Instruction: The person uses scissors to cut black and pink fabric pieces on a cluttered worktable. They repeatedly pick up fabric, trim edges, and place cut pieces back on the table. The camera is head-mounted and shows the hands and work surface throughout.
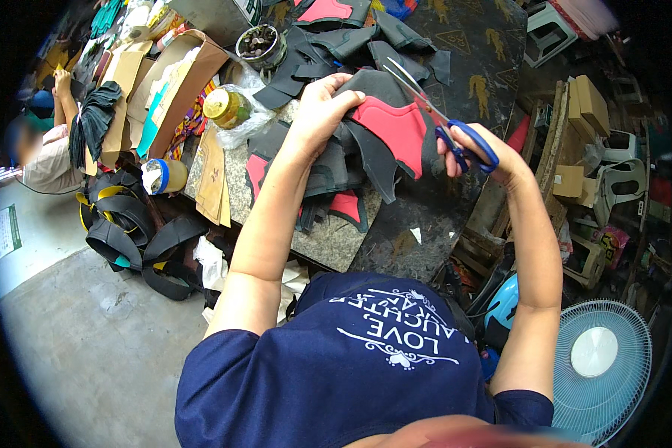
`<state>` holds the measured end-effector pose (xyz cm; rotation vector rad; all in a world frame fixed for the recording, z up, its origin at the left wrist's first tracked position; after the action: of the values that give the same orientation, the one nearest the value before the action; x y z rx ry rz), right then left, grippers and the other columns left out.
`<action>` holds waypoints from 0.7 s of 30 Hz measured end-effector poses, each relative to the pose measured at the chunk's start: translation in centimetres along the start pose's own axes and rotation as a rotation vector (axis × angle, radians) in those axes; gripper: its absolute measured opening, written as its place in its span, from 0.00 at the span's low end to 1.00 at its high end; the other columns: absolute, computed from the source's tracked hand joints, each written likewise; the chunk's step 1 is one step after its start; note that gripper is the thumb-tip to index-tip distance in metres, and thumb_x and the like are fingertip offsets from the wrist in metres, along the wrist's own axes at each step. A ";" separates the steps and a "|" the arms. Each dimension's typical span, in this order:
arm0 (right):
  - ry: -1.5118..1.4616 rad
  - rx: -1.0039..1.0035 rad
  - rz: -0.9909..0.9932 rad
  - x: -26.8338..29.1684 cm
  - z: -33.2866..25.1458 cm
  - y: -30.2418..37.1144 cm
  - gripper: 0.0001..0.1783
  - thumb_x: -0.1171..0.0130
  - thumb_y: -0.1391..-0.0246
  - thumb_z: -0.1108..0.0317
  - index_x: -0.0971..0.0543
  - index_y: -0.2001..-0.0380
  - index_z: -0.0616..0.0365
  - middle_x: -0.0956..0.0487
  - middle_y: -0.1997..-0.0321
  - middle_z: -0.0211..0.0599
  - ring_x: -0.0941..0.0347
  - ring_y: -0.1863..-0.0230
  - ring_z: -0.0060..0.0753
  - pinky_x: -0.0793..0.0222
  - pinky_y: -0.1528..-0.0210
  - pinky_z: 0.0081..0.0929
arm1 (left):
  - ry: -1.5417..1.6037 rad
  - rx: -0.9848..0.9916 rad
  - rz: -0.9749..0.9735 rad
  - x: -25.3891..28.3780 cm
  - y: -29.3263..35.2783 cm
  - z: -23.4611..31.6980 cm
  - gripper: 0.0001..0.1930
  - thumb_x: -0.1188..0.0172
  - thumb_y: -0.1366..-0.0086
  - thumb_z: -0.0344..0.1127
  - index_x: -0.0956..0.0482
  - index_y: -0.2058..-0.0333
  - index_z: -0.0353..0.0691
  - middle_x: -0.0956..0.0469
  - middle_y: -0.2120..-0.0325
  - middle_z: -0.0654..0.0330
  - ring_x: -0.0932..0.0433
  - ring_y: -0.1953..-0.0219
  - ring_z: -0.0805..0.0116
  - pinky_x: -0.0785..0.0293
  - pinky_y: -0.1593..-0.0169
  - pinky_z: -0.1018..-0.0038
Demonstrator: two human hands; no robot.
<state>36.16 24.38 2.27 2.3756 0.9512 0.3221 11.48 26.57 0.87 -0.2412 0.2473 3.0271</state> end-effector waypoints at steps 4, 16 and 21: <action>0.042 -0.046 -0.043 0.8 -0.2 0.4 0.30 0.53 0.42 0.37 0.22 0.72 0.56 0.22 0.84 0.32 0.28 0.84 0.18 0.36 0.80 0.12 | -0.005 0.000 0.051 0.8 0.9 -0.2 0.16 0.41 0.47 0.31 0.22 0.60 0.29 0.21 0.68 0.60 0.25 0.66 0.76 0.29 0.59 0.80; 0.271 -0.023 0.007 2.3 -1.7 -1.8 0.18 0.40 0.46 0.51 0.25 0.79 0.53 0.28 0.89 0.26 0.31 0.88 0.18 0.40 0.84 0.15 | -0.096 0.029 -0.004 0.5 1.7 -1.1 0.15 0.41 0.49 0.31 0.21 0.62 0.30 0.21 0.69 0.63 0.26 0.66 0.78 0.30 0.58 0.81; 0.180 0.233 0.348 7.0 0.0 -4.2 0.16 0.37 0.48 0.52 0.23 0.73 0.53 0.23 0.81 0.27 0.27 0.79 0.16 0.35 0.76 0.17 | 0.038 0.031 -0.009 0.1 2.3 -0.5 0.14 0.40 0.48 0.30 0.21 0.61 0.32 0.22 0.69 0.64 0.27 0.67 0.79 0.31 0.59 0.82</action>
<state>38.83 31.72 0.01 2.7661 0.6773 0.5939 11.21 24.27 0.68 -0.2961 0.2954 3.0093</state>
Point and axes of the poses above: each hand's wrist, its own y-axis away from the middle knuckle, its own x-axis out of the back of the hand, z = x × y, the point moved 6 cm from there along -y, towards the middle knuckle
